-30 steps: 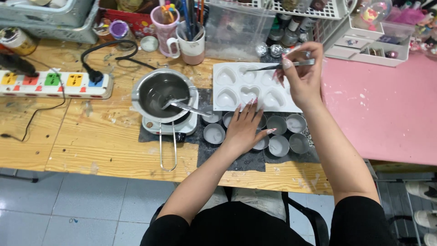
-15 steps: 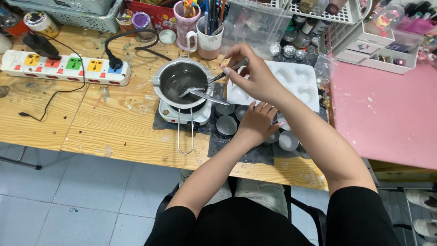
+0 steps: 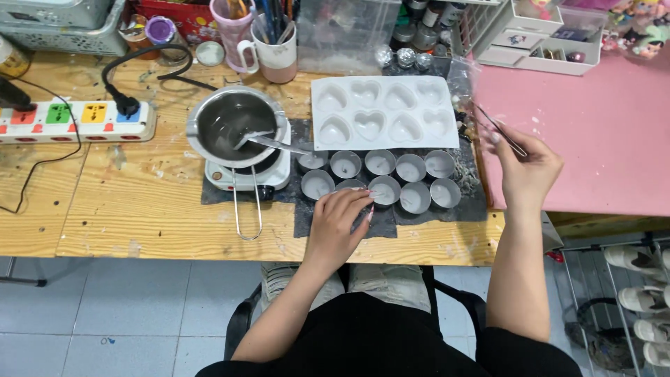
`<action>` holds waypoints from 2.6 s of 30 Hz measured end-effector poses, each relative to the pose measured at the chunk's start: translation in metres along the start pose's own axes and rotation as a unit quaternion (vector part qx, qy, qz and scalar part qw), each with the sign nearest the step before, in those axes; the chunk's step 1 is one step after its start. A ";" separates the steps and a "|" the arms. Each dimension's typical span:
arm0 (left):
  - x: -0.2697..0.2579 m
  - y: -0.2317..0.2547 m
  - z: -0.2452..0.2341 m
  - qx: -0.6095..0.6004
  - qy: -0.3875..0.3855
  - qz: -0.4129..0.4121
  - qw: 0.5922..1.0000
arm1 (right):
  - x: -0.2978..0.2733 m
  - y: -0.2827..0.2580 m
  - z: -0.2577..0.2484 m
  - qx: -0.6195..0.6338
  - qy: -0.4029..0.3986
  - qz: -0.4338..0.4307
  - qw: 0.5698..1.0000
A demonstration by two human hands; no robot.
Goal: The user is preparing candle wicks and positioning them in candle cups.
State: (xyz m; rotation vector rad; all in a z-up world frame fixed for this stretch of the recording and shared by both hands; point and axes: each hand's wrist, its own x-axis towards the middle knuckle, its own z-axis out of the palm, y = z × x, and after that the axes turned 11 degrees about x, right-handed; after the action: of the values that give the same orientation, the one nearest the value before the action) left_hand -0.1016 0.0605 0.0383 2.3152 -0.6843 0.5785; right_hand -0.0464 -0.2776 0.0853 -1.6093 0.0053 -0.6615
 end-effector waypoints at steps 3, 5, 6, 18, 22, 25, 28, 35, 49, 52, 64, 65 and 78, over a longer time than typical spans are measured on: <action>0.000 0.002 0.005 0.002 -0.009 -0.013 1.000 | -0.008 0.041 -0.034 -0.116 0.079 0.002 0.990; 0.004 0.004 0.008 0.003 -0.012 -0.012 1.000 | -0.011 0.065 -0.047 -0.219 0.089 0.008 0.972; 0.007 0.004 0.009 0.005 -0.014 -0.013 1.000 | -0.011 0.077 -0.053 -0.319 0.096 0.013 0.943; 0.055 -0.018 0.049 0.160 -0.161 -0.087 0.970 | -0.032 0.094 -0.056 -0.423 0.059 -0.113 0.897; 0.063 -0.039 0.068 0.204 -0.154 -0.075 0.964 | -0.034 0.072 -0.042 -0.441 0.059 -0.116 0.888; 0.070 -0.047 0.075 0.206 -0.252 -0.123 0.937 | -0.032 0.061 -0.030 -0.456 0.054 -0.176 0.871; 0.075 -0.050 0.080 0.236 -0.252 -0.111 0.932 | -0.023 0.053 -0.010 -0.407 -0.016 -0.137 0.903; 0.082 -0.043 0.074 0.290 -0.270 -0.117 0.911 | 0.009 0.077 0.017 -0.520 -0.118 -0.099 0.840; 0.016 -0.013 0.011 -0.020 -0.079 0.000 0.997 | -0.015 -0.061 0.137 -0.136 -0.332 -0.085 0.930; -0.008 -0.022 -0.002 -0.103 -0.030 -0.034 0.994 | -0.021 -0.081 0.184 -0.116 -0.443 -0.188 0.869; -0.055 -0.081 -0.103 -0.641 -0.187 -0.195 0.719 | -0.015 -0.037 0.258 -0.031 -0.414 -0.190 0.889; -0.056 -0.085 -0.106 -0.638 -0.178 -0.174 0.729 | -0.014 -0.028 0.262 0.021 -0.394 -0.100 0.914; -0.054 -0.088 -0.095 -0.621 -0.100 -0.319 0.709 | -0.024 -0.070 0.275 0.056 -0.323 -0.079 0.942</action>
State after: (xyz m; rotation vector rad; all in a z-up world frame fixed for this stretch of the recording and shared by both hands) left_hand -0.1108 0.2007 0.0340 1.1283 -0.1558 -0.4196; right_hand 0.0214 -0.0060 0.1390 -1.6605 -0.6374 -0.2214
